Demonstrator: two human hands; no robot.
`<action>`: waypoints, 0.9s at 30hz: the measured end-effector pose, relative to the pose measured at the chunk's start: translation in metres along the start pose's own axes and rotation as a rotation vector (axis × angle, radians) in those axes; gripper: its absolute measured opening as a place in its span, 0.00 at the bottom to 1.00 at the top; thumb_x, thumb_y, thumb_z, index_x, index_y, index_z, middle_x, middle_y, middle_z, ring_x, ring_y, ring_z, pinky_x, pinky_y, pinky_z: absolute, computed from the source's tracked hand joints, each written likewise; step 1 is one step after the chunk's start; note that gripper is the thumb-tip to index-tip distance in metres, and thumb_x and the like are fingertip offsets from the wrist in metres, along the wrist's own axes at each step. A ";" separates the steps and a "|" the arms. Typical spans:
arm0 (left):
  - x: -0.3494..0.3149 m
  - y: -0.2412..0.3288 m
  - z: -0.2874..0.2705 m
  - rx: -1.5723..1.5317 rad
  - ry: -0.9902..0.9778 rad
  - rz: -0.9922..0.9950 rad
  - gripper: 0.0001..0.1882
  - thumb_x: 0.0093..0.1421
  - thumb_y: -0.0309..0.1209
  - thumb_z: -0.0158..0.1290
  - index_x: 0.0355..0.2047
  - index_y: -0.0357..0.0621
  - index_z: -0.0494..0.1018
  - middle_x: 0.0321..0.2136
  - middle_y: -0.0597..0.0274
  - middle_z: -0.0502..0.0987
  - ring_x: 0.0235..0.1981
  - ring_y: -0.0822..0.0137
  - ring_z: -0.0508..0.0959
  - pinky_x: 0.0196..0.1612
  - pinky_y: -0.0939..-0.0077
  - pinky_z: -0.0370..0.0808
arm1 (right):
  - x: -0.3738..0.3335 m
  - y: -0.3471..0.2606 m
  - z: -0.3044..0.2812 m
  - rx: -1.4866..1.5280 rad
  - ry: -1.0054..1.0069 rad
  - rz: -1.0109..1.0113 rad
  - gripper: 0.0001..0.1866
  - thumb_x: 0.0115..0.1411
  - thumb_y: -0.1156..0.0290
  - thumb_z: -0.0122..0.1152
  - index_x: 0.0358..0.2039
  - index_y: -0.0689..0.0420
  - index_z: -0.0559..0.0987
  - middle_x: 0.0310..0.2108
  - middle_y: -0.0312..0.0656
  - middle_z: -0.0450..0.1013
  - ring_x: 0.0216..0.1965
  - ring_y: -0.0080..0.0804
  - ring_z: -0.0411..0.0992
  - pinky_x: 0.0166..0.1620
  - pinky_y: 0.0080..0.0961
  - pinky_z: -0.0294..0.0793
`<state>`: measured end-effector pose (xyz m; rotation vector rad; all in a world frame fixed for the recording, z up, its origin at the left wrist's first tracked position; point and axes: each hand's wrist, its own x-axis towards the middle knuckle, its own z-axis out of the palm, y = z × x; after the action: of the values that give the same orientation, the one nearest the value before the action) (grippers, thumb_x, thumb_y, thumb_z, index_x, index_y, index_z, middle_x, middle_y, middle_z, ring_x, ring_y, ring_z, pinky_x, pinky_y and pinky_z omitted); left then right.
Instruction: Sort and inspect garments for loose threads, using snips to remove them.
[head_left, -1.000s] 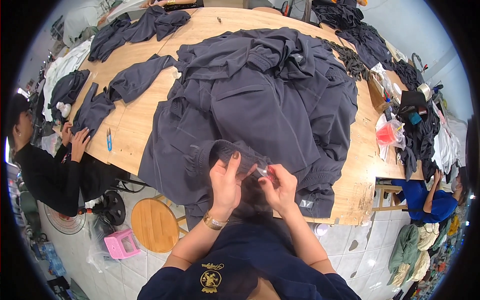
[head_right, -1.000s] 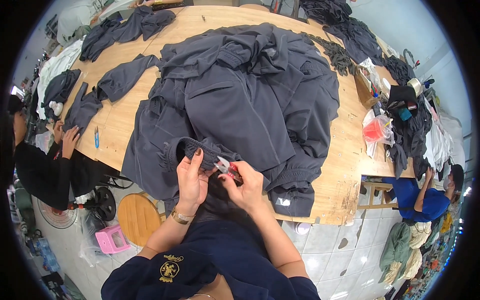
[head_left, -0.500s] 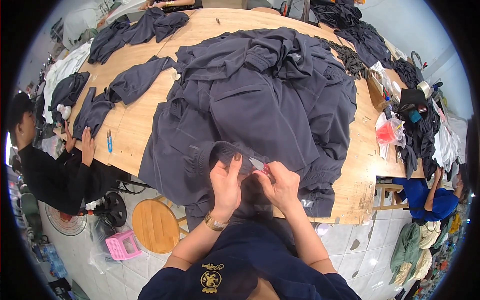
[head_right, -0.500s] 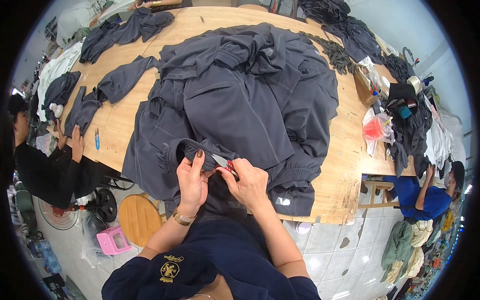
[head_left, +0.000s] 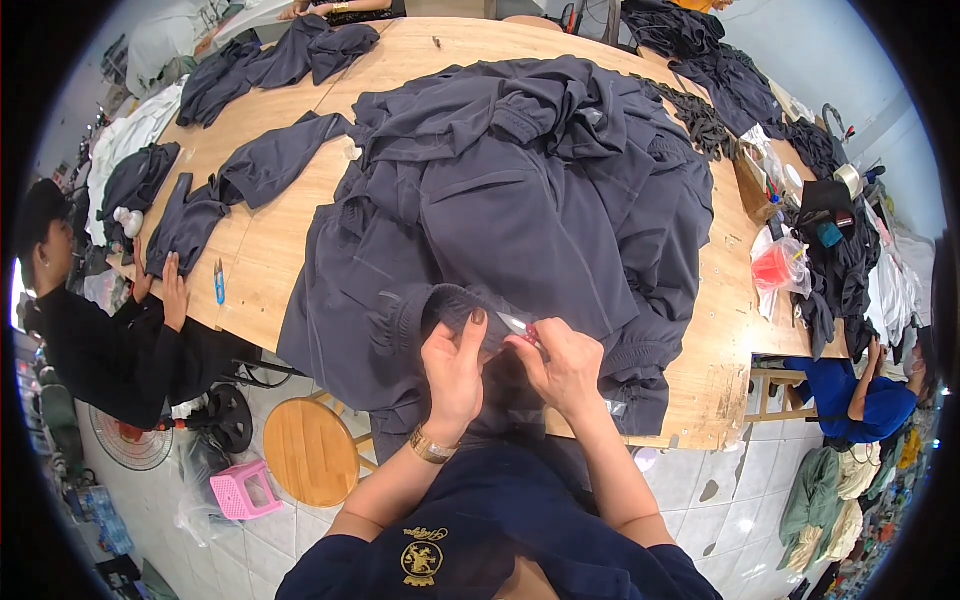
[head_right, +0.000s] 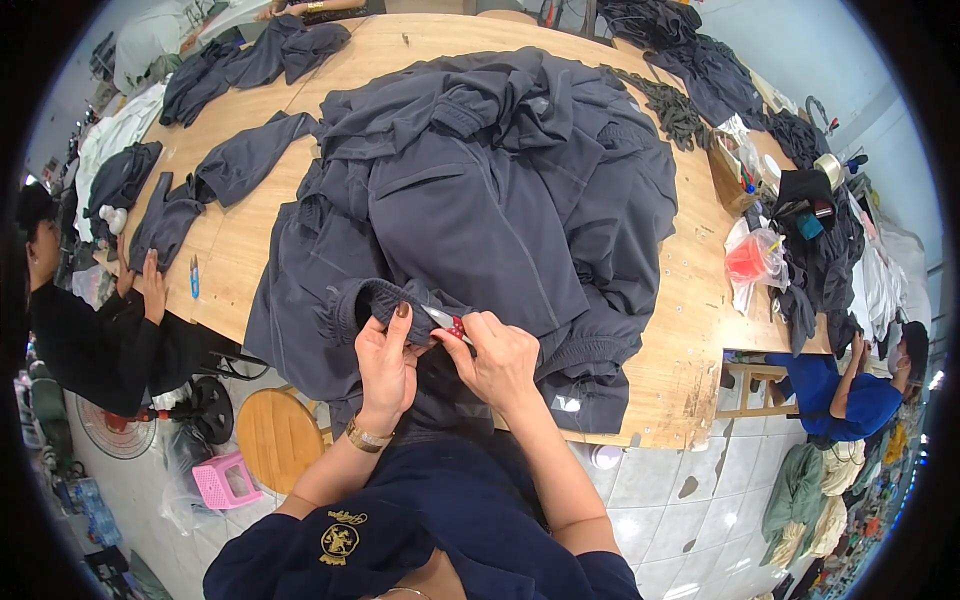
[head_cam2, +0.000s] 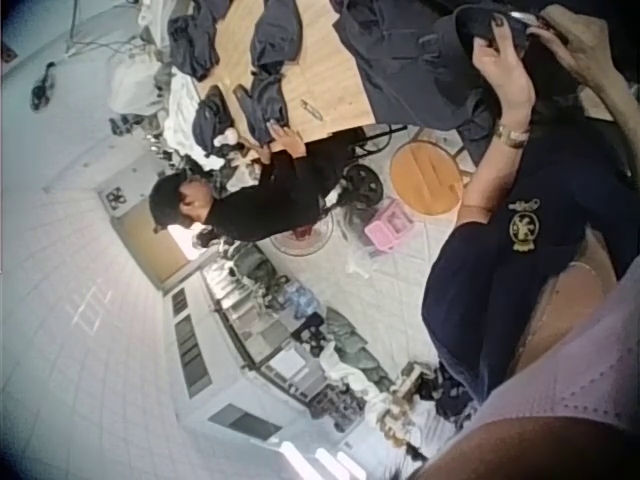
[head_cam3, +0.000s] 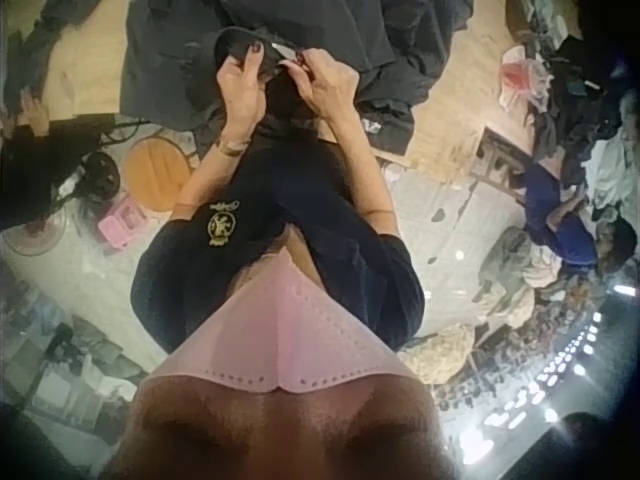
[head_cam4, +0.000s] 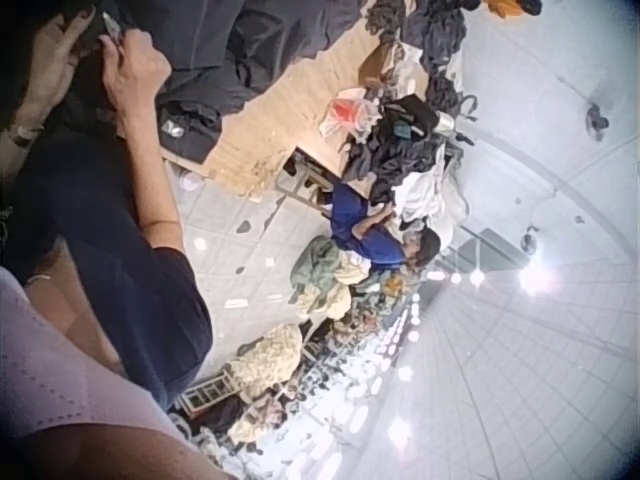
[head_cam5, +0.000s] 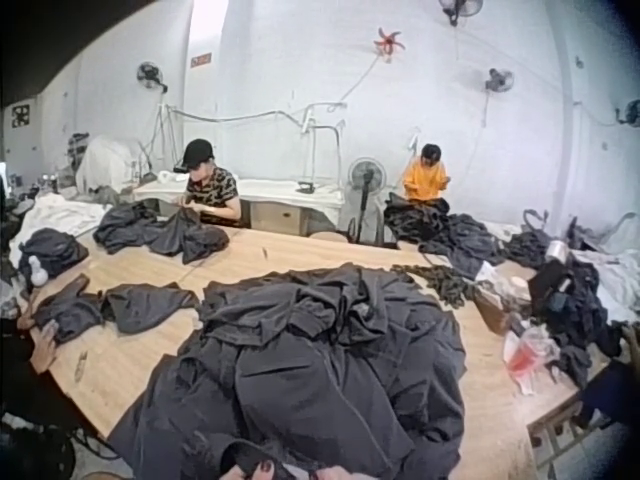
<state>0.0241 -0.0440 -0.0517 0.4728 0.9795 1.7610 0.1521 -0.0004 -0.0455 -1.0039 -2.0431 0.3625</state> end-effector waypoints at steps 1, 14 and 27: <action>0.000 0.001 0.001 -0.006 -0.003 -0.011 0.10 0.65 0.33 0.48 0.36 0.38 0.71 0.34 0.60 0.78 0.32 0.72 0.78 0.36 0.76 0.79 | 0.000 0.002 0.001 0.008 0.046 -0.037 0.16 0.53 0.61 0.65 0.22 0.58 0.71 0.17 0.38 0.66 0.12 0.32 0.64 0.18 0.25 0.62; -0.003 0.003 0.001 -0.053 -0.061 -0.068 0.09 0.66 0.33 0.46 0.37 0.40 0.72 0.35 0.61 0.78 0.36 0.71 0.79 0.41 0.68 0.80 | 0.017 -0.006 0.014 1.010 -0.055 0.646 0.04 0.59 0.75 0.58 0.35 0.62 0.75 0.26 0.30 0.71 0.26 0.11 0.66 0.27 0.09 0.63; 0.005 0.017 0.000 -0.163 -0.059 -0.209 0.13 0.65 0.37 0.47 0.38 0.40 0.73 0.36 0.60 0.78 0.36 0.69 0.78 0.43 0.66 0.79 | -0.004 -0.003 0.008 0.751 0.089 0.509 0.07 0.58 0.73 0.60 0.32 0.62 0.72 0.24 0.27 0.69 0.24 0.08 0.61 0.27 0.09 0.61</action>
<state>0.0122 -0.0423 -0.0382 0.3049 0.8067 1.6132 0.1460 -0.0047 -0.0507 -1.0005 -1.3491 1.2173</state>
